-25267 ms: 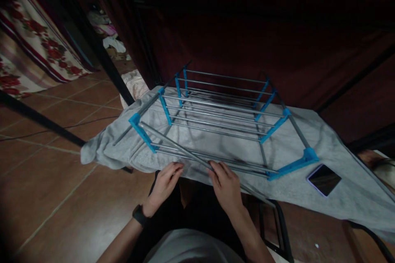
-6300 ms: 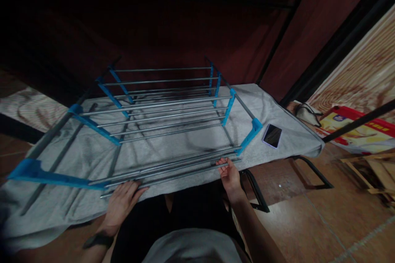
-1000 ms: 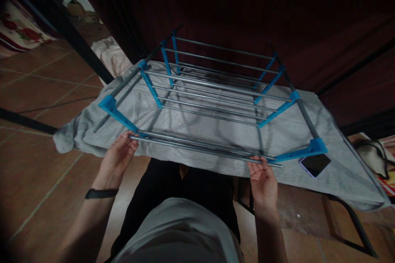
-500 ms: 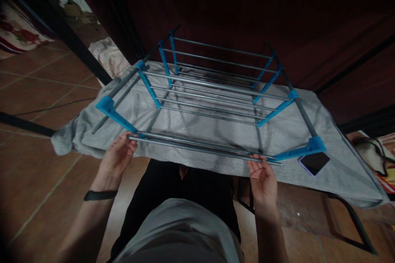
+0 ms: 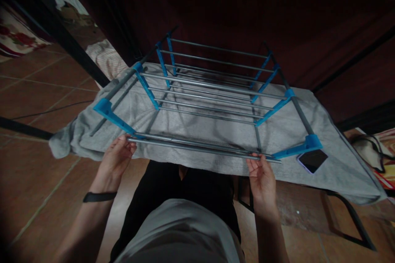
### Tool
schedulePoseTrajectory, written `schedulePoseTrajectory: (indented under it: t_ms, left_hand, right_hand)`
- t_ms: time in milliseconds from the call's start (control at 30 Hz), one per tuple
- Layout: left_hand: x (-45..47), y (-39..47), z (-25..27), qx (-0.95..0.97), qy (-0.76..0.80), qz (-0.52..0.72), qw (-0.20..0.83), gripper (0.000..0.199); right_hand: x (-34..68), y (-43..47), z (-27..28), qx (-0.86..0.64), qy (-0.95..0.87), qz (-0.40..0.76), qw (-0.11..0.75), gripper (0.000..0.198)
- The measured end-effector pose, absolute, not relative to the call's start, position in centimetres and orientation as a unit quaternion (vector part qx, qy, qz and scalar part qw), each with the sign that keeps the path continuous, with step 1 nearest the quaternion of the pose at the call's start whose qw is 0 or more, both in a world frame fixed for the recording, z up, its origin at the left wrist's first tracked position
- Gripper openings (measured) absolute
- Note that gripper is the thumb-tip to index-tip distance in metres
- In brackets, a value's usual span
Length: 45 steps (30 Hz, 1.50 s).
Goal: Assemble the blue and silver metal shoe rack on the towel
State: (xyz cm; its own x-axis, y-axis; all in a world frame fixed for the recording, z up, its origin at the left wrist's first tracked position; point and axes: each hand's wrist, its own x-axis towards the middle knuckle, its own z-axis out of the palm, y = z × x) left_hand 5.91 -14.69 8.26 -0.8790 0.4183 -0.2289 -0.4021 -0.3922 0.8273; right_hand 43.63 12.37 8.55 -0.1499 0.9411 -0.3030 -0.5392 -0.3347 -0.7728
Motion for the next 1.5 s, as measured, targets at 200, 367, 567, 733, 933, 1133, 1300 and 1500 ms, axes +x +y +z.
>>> schedulePoseTrajectory:
  t_ms: [200,367,567,733,933,1133,1300,1500]
  left_hand:
    - [5.7,-14.7,8.0,0.002,0.483,0.841,0.244,0.032]
    - [6.0,-14.6,8.2,0.017,0.498,0.83,0.251,0.032]
    - [6.5,-14.4,9.0,0.009,0.503,0.825,0.259,0.028]
    - [7.0,-14.2,9.5,0.011,0.495,0.823,0.278,0.027]
    - [6.9,-14.0,9.3,0.013,0.502,0.821,0.273,0.024]
    - [6.9,-13.7,9.3,-0.005,0.506,0.821,0.264,0.027]
    - [6.8,-13.7,9.1,-0.004,0.502,0.822,0.269,0.029]
    - [6.8,-13.6,9.0,-0.009,0.495,0.826,0.268,0.024]
  right_hand:
    - [43.5,12.5,8.8,-0.385,-0.243,0.728,0.513,0.007]
    - [43.7,12.5,8.9,-0.384,-0.239,0.734,0.507,0.012]
    - [43.8,12.2,8.7,-0.397,-0.257,0.719,0.509,0.014]
    - [43.9,12.3,8.4,-0.409,-0.259,0.708,0.514,0.015]
    - [44.0,12.5,8.2,-0.413,-0.26,0.705,0.514,0.016]
    - [43.9,12.3,8.1,-0.413,-0.26,0.703,0.517,0.016]
    - [43.9,12.5,8.0,-0.412,-0.251,0.712,0.511,0.01]
    - [44.0,12.6,8.3,-0.405,-0.241,0.724,0.504,0.012]
